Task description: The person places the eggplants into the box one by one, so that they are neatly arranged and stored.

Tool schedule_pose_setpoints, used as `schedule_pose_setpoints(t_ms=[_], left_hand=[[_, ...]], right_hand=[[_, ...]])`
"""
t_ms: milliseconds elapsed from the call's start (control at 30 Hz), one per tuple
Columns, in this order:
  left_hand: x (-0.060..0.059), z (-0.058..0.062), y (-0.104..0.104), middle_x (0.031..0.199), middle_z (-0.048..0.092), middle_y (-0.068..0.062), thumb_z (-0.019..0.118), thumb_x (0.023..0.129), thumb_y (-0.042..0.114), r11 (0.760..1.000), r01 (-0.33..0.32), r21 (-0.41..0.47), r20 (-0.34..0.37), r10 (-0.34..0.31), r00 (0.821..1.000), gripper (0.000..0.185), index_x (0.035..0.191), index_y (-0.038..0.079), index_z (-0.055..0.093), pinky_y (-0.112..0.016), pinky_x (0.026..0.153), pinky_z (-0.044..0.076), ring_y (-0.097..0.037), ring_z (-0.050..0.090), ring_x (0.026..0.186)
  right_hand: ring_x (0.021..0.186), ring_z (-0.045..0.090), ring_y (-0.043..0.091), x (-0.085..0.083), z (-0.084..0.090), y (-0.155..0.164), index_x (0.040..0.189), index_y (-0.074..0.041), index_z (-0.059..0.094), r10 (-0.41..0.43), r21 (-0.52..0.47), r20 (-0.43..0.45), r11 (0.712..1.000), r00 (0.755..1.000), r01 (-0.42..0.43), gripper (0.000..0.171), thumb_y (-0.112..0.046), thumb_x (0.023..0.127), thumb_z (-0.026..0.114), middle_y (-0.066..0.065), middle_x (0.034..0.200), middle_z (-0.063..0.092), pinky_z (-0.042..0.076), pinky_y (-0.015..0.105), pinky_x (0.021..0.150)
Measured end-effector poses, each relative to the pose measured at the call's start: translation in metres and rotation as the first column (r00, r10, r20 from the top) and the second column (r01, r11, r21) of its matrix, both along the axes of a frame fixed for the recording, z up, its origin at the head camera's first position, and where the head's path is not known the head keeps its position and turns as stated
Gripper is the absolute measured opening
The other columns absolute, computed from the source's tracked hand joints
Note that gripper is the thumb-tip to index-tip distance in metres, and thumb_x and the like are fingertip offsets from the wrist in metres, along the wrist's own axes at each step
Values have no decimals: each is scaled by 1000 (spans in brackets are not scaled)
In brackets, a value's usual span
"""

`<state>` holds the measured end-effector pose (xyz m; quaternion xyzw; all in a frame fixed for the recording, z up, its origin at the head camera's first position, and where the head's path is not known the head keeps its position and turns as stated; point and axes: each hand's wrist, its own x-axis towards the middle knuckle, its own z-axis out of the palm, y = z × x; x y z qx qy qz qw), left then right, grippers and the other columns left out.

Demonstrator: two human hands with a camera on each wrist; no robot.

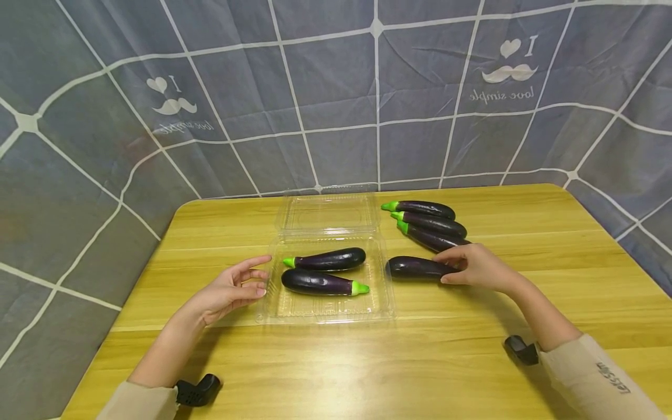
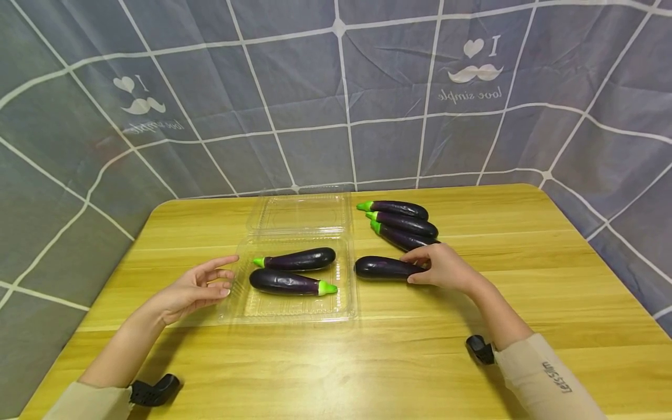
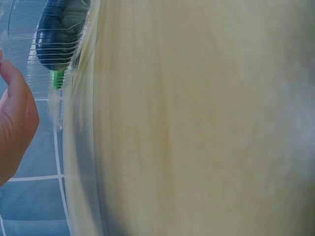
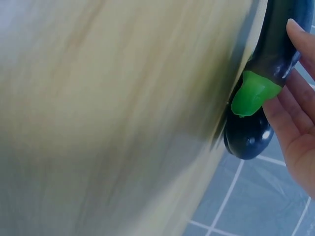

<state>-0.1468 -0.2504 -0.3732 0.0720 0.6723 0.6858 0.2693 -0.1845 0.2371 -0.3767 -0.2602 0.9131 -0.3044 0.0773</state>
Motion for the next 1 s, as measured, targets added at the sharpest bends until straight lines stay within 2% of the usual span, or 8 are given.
schedule_pose_setpoints(t_ms=[167, 500, 800, 1000], left_hand=[[0, 0, 0, 113, 45, -7, 61, 86, -3, 1000, -1, -8, 0, 1, 1000, 73, 147, 2, 20, -25, 80, 51, -10, 56, 88], [0, -1, 0, 113, 45, -7, 61, 86, -4, 1000, -4, -7, -6, 4, 1000, 73, 147, 3, 22, -25, 81, 51, -10, 55, 89], [0, 0, 0, 113, 44, -7, 61, 86, -3, 1000, 4, -12, -9, -4, 1000, 73, 147, 2, 20, -25, 81, 51, -10, 55, 89], [0, 1, 1, 114, 44, -7, 61, 86, -3, 1000, 0, -20, -11, -1, 1000, 73, 147, 2, 21, -26, 82, 51, -10, 55, 90]], right_hand=[[71, 48, 10, 2, 4, 2, 107, -2, 69, -2, -10, -4, 1000, 1000, 2, 37, -16, 75, 79, 8, 100, 68, 43, 21, 59], [80, 61, 10, 6, 13, 5, 107, -2, 69, -11, -31, -25, 999, 1000, 10, 36, -15, 75, 79, 9, 99, 68, 50, 22, 63], [71, 58, 4, 10, 21, 5, 106, -1, 69, 0, -68, -58, 998, 998, -4, 37, -16, 74, 79, 8, 95, 68, 50, 22, 58], [72, 59, 4, 10, 24, 5, 106, -1, 69, -3, -91, -69, 996, 998, -3, 37, -15, 73, 80, 8, 95, 68, 51, 24, 60]])
